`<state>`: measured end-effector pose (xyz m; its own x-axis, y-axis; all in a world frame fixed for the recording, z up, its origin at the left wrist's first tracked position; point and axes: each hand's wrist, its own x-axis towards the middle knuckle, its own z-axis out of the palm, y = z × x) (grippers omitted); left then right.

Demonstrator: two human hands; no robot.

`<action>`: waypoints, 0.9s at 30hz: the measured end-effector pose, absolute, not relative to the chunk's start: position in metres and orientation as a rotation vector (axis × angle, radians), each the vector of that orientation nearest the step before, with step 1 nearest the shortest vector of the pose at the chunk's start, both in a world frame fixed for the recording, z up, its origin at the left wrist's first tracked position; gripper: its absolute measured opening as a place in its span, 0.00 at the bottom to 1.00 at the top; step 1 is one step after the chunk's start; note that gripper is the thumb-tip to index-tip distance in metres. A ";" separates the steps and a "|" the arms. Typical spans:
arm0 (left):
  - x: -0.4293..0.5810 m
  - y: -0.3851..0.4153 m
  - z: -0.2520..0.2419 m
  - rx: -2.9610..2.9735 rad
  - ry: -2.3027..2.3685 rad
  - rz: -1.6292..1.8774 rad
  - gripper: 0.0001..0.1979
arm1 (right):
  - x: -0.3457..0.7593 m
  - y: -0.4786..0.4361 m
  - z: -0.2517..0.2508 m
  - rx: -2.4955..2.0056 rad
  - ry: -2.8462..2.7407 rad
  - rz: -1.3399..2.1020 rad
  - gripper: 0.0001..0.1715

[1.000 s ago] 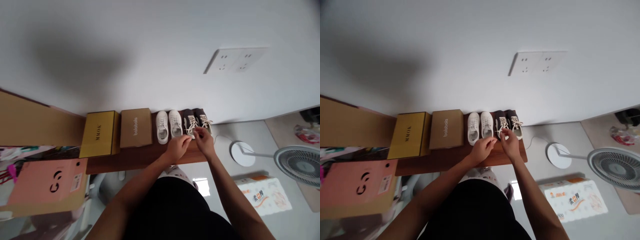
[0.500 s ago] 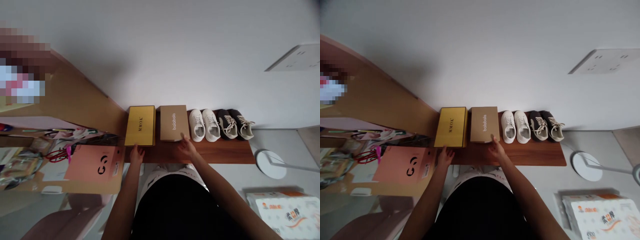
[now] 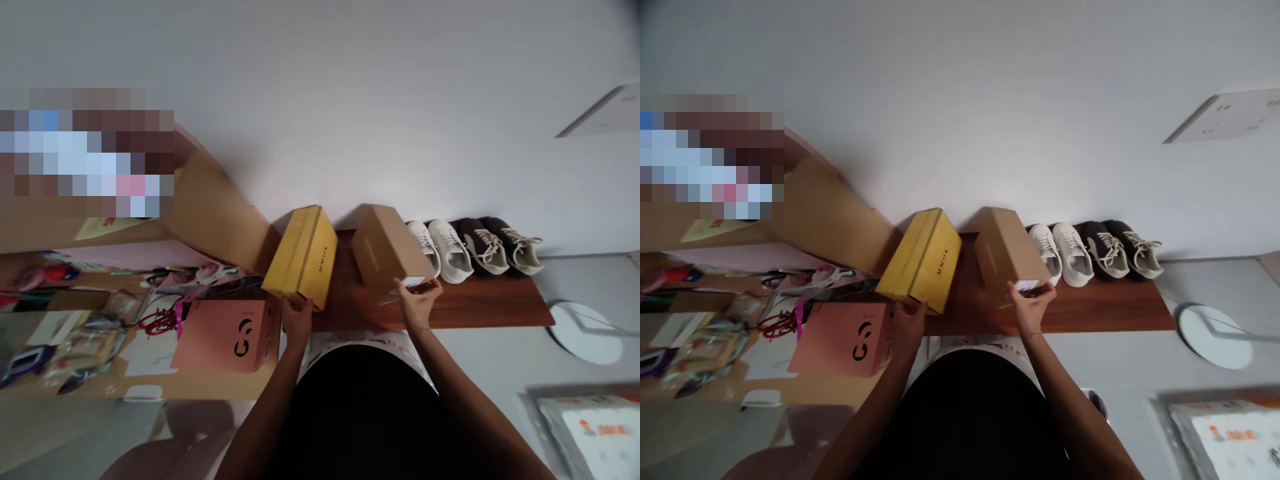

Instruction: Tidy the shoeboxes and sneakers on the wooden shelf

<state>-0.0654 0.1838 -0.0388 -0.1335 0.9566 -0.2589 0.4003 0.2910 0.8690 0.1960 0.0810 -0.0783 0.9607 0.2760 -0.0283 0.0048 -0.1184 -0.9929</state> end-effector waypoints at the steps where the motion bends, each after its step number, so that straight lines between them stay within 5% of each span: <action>1: -0.069 0.181 -0.035 1.471 1.701 0.749 0.14 | 0.193 0.079 -0.075 -1.752 -0.351 0.148 0.55; 3: -0.072 0.178 -0.034 1.886 1.623 0.590 0.09 | 0.189 0.080 -0.075 -1.885 -0.662 0.068 0.52; 8: -0.062 0.178 -0.056 2.405 1.506 0.108 0.11 | 0.187 0.094 -0.098 -2.085 -1.411 0.262 0.19; 18: -0.035 0.197 -0.102 2.334 1.272 -0.424 0.22 | 0.173 0.100 -0.119 -2.252 -1.835 0.526 0.27; 27: -0.026 0.172 -0.071 2.258 1.526 -0.656 0.24 | 0.177 0.093 -0.108 -2.086 -1.746 0.651 0.30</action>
